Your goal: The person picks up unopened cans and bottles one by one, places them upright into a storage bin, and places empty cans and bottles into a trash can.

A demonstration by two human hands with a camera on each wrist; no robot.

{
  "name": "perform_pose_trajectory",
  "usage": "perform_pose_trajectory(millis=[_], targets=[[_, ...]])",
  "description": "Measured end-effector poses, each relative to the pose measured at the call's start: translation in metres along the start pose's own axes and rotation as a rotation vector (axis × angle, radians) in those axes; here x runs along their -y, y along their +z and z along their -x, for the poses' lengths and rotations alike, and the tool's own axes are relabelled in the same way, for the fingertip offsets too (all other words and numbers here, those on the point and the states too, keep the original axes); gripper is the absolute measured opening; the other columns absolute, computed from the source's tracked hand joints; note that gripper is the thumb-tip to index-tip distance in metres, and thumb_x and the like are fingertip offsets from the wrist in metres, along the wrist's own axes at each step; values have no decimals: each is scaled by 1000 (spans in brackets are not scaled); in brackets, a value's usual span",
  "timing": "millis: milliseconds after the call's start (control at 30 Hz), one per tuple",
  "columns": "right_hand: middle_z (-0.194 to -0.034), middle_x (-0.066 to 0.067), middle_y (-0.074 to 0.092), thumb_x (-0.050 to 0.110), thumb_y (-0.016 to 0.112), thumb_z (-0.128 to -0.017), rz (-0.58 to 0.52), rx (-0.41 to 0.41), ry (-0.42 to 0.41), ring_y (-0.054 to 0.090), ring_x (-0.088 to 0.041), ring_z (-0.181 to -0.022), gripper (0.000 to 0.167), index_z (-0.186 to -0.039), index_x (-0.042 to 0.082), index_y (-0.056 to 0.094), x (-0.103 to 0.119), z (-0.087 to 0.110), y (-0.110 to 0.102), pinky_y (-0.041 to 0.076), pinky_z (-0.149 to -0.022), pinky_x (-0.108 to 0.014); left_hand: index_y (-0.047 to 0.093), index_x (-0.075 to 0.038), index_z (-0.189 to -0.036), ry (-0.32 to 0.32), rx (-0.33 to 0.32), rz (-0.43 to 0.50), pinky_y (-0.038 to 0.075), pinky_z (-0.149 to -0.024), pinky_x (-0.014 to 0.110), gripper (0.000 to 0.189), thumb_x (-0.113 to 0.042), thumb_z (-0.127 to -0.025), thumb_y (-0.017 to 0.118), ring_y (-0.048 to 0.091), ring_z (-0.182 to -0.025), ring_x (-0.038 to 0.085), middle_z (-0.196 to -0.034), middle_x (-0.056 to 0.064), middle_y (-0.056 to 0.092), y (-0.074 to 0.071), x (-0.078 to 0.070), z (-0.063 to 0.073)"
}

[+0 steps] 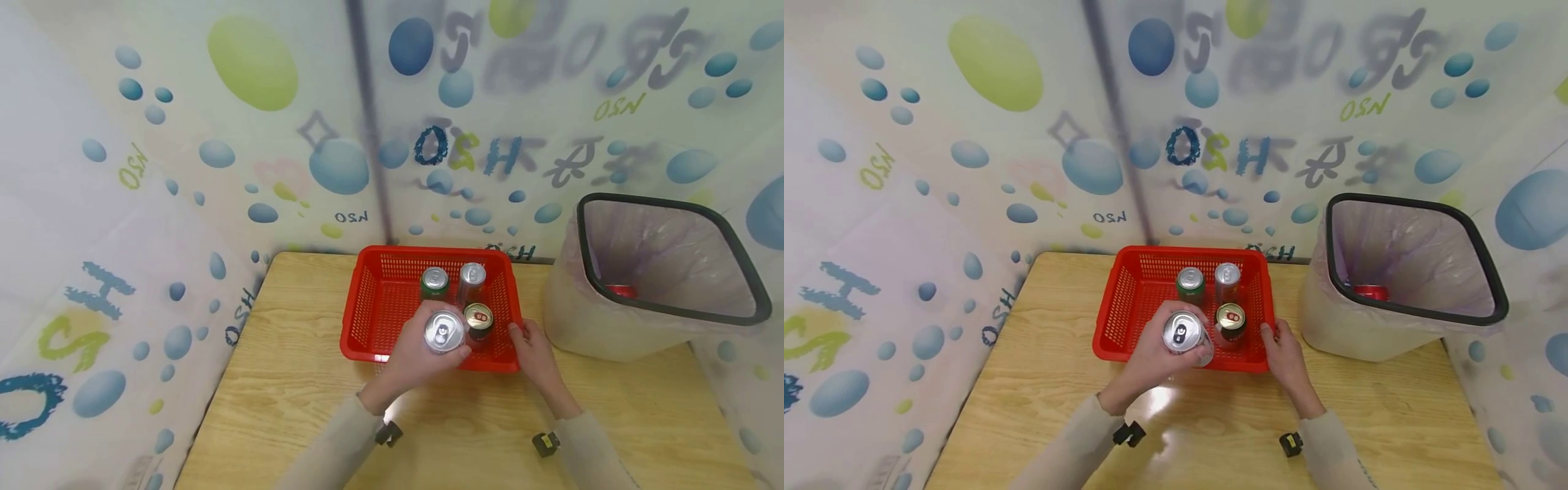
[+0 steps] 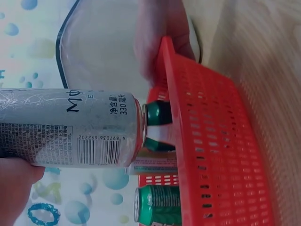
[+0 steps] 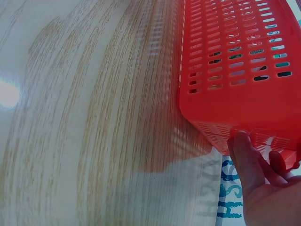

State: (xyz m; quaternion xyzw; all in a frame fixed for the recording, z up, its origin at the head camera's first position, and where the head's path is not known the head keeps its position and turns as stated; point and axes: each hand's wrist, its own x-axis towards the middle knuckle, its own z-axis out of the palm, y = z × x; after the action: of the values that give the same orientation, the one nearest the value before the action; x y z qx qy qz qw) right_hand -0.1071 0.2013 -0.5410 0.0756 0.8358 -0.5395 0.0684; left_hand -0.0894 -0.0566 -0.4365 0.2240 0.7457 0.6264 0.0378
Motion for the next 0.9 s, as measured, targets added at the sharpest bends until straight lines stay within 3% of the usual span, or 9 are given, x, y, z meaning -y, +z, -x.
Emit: perform_pose_trajectory(millis=[200,433,700,900], targets=[[-130,-34,59,28,41,-113,-8,2,2,64,-42,-115,46,-136,-12,46,0,0,0,59,-86,-32,52,-13,-127,17,-15,56,55,-94,36,52,-9,-84,82,65,-107,17,-120,13,68,-5,3,-5],[-129,-34,60,26,41,-113,5,-6,-12,64,-43,-115,45,-134,-13,48,1,0,0,58,-86,-32,52,-15,-127,-44,-42,79,56,-93,37,52,-14,-84,83,63,-107,17,-118,-1,67,-6,10,-9],[-131,-33,59,29,41,-113,19,-7,2,63,-42,-117,47,-136,-12,47,-2,-1,1,58,-90,-39,54,-15,-126,-99,-80,80,58,-86,39,52,-21,-84,84,63,-103,18,-117,0,66,-10,24,-15],[-131,-33,60,29,41,-113,4,-4,4,64,-41,-116,47,-136,-11,47,-2,-1,1,58,-88,-36,55,-14,-126,-115,-93,58,58,-86,37,52,-22,-84,84,64,-102,18,-116,0,66,-12,37,-20]])
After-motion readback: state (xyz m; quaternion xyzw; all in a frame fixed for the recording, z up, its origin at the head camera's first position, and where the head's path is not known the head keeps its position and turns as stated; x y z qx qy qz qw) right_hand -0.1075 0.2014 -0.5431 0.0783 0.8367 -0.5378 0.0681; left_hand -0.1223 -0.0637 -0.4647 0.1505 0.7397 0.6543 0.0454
